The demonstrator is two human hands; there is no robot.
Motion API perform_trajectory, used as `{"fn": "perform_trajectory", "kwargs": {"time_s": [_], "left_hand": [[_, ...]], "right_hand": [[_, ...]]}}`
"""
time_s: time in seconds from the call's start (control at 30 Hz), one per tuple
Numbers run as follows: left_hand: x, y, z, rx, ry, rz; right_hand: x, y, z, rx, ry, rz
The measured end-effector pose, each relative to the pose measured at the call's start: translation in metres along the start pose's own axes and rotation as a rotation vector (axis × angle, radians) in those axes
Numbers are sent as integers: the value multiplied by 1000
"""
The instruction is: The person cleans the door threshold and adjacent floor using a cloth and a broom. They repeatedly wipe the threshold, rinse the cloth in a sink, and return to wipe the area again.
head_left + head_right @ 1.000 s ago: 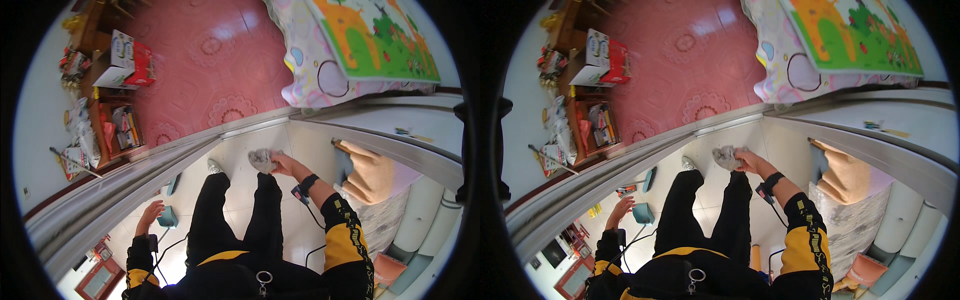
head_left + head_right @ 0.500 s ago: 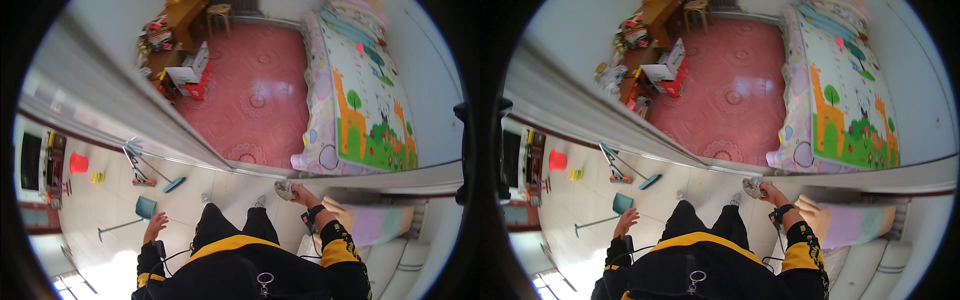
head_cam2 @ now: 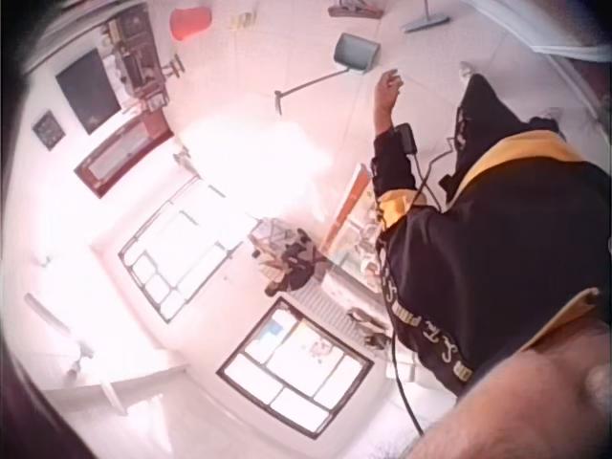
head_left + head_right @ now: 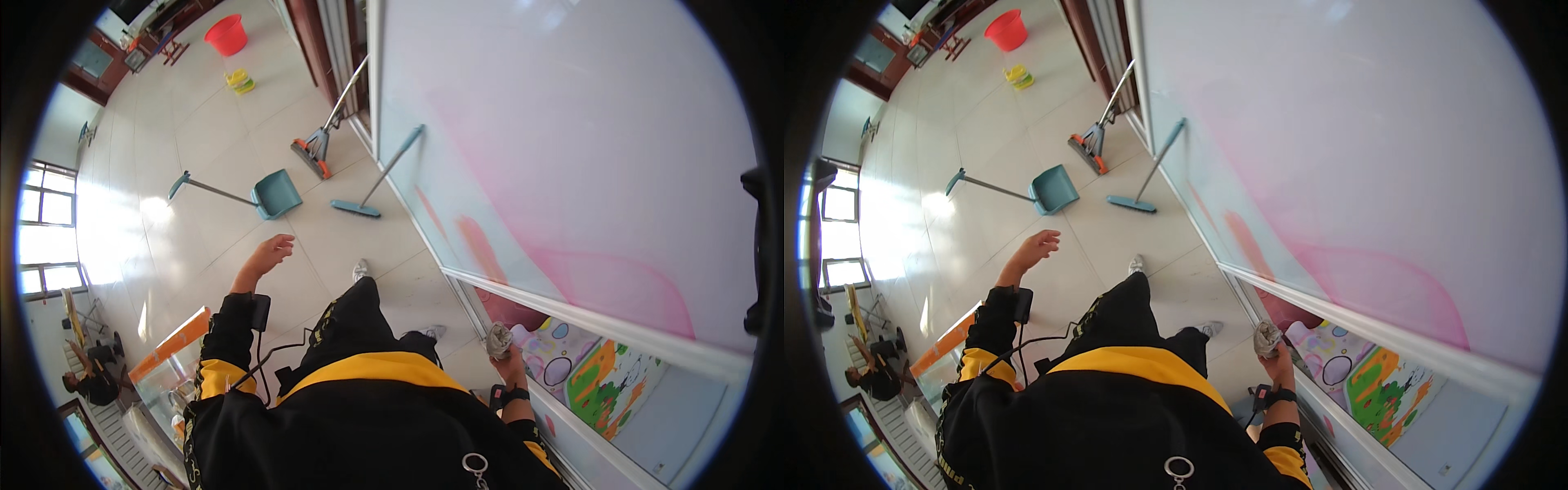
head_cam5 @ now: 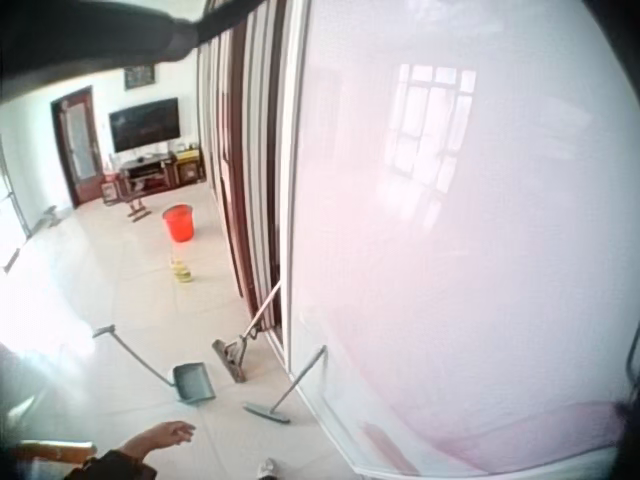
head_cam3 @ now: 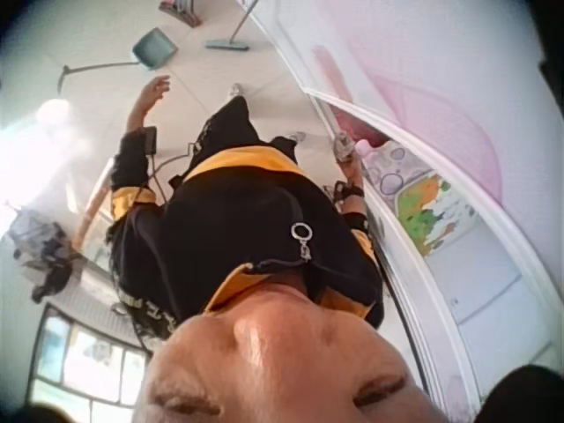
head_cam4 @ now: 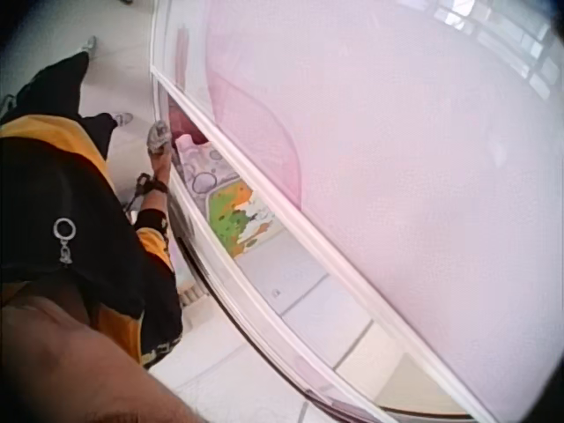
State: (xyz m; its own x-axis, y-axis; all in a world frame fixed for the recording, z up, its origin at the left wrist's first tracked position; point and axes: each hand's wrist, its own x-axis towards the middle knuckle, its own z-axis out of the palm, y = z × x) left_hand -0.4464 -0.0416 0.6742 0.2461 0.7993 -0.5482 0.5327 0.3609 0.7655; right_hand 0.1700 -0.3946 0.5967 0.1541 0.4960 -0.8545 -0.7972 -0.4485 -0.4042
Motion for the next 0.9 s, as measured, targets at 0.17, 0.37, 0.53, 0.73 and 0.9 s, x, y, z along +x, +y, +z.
{"fn": "perform_trajectory", "kwargs": {"time_s": [0.17,0.37,0.53,0.73,0.9], "left_hand": [[6,-37,-92,-3,144,-116],[-1,-60,-153,118,196,-129],[-4,-73,-190,208,275,-59],[32,-96,-296,567,738,64],[78,-117,-388,772,601,-277]], "right_hand": [[5,3,91,-116,77,91],[34,9,155,-169,94,223],[71,0,211,-307,146,303],[88,-8,305,-415,64,354],[121,8,368,-439,50,442]]}}
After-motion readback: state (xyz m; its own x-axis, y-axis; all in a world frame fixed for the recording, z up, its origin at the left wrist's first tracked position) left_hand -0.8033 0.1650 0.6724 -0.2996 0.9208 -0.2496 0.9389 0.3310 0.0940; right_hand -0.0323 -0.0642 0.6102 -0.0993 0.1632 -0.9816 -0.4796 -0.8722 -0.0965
